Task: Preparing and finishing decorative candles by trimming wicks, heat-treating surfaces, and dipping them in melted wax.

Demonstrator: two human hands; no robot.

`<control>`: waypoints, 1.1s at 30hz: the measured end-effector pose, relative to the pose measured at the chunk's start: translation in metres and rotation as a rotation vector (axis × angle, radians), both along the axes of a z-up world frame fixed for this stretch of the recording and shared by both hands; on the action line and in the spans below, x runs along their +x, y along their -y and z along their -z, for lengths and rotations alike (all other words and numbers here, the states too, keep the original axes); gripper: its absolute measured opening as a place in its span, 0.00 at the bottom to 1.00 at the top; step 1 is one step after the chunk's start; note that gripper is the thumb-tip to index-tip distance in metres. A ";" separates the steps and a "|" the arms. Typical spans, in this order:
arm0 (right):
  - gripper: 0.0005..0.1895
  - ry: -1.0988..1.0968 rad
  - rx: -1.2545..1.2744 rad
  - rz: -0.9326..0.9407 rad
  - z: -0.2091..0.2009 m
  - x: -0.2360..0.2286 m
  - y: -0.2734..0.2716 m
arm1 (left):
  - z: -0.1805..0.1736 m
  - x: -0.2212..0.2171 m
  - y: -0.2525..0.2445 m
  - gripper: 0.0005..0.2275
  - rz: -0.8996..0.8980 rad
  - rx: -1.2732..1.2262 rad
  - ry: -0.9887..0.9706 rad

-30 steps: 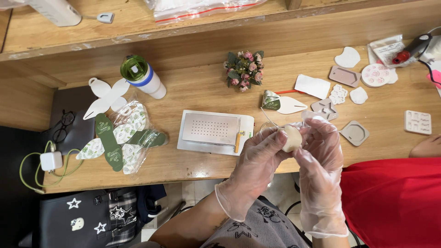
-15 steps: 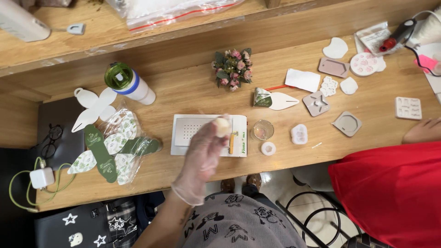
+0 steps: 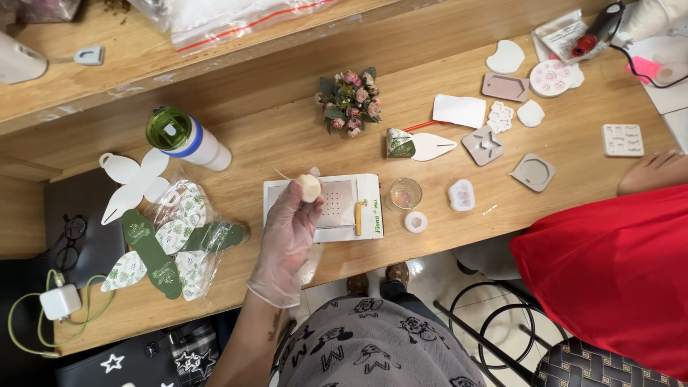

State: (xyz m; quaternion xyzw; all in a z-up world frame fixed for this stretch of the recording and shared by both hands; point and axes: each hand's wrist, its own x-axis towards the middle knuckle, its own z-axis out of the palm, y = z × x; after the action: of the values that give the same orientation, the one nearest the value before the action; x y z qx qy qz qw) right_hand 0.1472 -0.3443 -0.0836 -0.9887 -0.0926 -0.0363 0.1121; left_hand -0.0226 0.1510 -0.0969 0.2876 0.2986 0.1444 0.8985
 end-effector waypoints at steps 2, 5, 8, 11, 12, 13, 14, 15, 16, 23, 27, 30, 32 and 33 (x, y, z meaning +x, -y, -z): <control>0.12 -0.059 0.215 -0.003 -0.054 -0.054 -0.100 | -0.001 -0.002 -0.002 0.17 -0.003 0.015 0.002; 0.14 -0.115 0.436 -0.005 -0.086 -0.092 -0.210 | -0.001 -0.011 -0.006 0.14 -0.022 0.023 -0.016; 0.20 -0.784 0.448 -0.023 -0.043 -0.108 -0.260 | 0.001 -0.021 -0.012 0.15 -0.009 -0.015 0.000; 0.20 -0.882 0.250 -0.098 0.013 -0.112 -0.261 | 0.005 -0.030 -0.020 0.16 0.002 -0.003 -0.024; 0.19 -0.880 0.311 -0.047 0.009 -0.110 -0.260 | 0.005 -0.032 -0.021 0.16 -0.010 0.022 -0.038; 0.18 -0.878 0.373 0.005 0.006 -0.109 -0.260 | 0.005 -0.034 -0.022 0.17 -0.020 0.048 -0.053; 0.18 -0.875 0.376 0.011 -0.002 -0.102 -0.256 | 0.003 -0.035 -0.023 0.17 -0.013 0.048 -0.051; 0.19 -0.836 0.362 0.048 -0.011 -0.094 -0.252 | 0.002 -0.035 -0.023 0.17 -0.010 0.055 -0.070; 0.20 -0.798 0.348 0.084 -0.019 -0.086 -0.248 | 0.001 -0.036 -0.023 0.18 -0.007 0.063 -0.088; 0.15 -0.632 0.334 0.256 -0.023 -0.073 -0.223 | -0.003 -0.031 -0.023 0.22 0.045 -0.021 -0.049; 0.16 -0.647 0.375 0.288 -0.017 -0.081 -0.219 | -0.001 -0.024 -0.023 0.20 0.059 -0.016 -0.100; 0.16 -0.669 0.370 0.327 -0.020 -0.088 -0.215 | 0.006 -0.019 -0.022 0.19 0.109 -0.019 -0.036; 0.17 -0.679 0.384 0.361 -0.024 -0.091 -0.213 | 0.006 -0.015 -0.021 0.19 0.147 -0.007 0.033; 0.16 -0.677 0.384 0.391 -0.025 -0.091 -0.211 | 0.004 -0.013 -0.020 0.21 0.160 -0.014 -0.006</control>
State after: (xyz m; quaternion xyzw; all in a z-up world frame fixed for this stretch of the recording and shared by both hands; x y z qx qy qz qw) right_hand 0.0560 -0.1331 -0.0587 -0.9050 0.1470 0.2529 0.3089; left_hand -0.0353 0.1710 -0.1005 0.3048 0.2781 0.0693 0.9083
